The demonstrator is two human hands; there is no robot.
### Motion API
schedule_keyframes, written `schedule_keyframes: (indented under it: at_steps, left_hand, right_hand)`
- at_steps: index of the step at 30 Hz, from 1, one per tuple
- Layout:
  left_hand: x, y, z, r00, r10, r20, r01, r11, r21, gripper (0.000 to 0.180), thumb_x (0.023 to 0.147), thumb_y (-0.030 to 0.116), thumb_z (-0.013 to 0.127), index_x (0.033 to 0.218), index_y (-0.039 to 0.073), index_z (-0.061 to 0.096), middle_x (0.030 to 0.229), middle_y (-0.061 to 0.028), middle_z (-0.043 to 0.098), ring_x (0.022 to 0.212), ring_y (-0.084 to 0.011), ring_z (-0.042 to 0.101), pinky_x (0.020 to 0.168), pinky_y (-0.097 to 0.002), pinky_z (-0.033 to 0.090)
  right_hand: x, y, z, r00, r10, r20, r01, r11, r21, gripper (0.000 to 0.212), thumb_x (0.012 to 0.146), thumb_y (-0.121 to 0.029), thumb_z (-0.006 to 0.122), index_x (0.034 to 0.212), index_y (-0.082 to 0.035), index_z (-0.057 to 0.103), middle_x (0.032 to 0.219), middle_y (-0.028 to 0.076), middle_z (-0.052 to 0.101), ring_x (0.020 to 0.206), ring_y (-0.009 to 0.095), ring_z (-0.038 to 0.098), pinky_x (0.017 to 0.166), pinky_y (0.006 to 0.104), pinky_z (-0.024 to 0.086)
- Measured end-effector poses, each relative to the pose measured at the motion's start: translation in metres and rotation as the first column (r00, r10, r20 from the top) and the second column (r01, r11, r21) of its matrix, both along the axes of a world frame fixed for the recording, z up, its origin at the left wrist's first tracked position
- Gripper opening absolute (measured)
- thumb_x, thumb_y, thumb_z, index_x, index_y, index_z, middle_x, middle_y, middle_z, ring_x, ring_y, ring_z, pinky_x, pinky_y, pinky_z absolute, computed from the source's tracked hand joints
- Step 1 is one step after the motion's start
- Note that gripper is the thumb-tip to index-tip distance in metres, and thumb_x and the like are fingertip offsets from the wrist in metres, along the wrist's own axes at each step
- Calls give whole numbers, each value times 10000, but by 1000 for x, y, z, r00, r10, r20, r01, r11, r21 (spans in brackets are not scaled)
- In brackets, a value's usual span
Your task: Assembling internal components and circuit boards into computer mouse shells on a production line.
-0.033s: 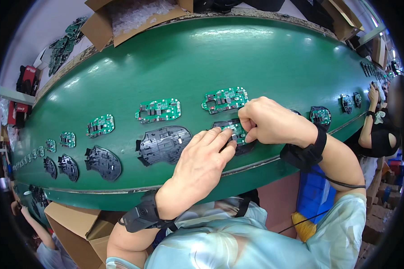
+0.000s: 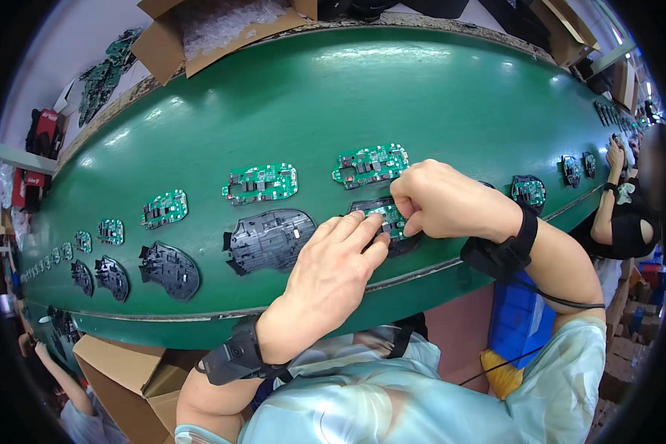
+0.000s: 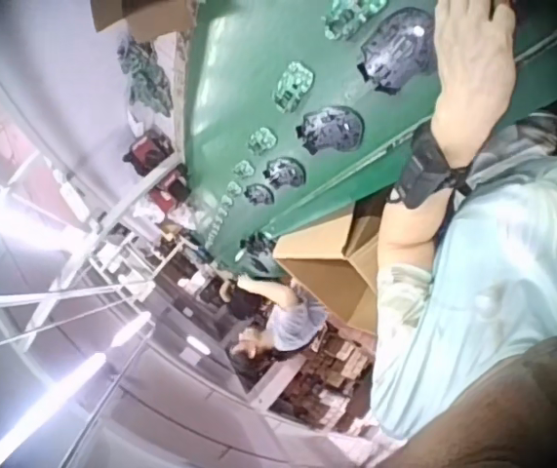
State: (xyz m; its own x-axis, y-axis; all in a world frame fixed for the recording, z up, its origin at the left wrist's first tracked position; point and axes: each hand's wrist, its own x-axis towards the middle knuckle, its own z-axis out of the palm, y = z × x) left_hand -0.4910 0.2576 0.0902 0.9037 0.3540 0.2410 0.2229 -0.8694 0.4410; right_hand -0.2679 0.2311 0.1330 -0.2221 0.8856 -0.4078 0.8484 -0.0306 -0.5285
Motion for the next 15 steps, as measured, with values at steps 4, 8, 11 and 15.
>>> schedule_keyframes:
  at_steps: [4,8,11,15]
  left_hand:
    - [3,-1,-1,1000,0,8,-1,998,59,321,782,37,632,1095,8,694,1257,-156,649,1186,-321,605,977,-426,494]
    - [6,-4,2,1000,-9,-16,10,998,67,289,785,56,631,1063,5,692,1238,-164,656,1159,-315,615,969,-417,492]
    - [5,-5,2,1000,-18,-25,21,989,144,277,787,64,629,1051,7,688,1223,-166,660,1143,-311,620,967,-417,487]
    - [6,-3,2,1000,-15,-3,16,994,110,283,775,52,635,1050,10,686,1209,-168,662,1143,-317,616,965,-422,487]
  right_hand:
    - [-6,6,0,993,63,96,-59,997,-42,229,644,-16,838,730,-13,626,790,139,659,869,348,658,727,452,513]
    - [-8,-5,-9,975,139,172,-176,959,221,136,649,27,734,775,10,687,782,191,692,808,392,702,718,455,576]
    - [-11,-12,-7,976,135,172,-181,941,288,142,660,27,721,798,11,691,803,195,694,825,394,702,724,462,578]
    - [-9,-9,-8,983,102,153,-142,951,276,115,684,21,701,798,12,684,778,183,691,824,375,703,745,447,574]
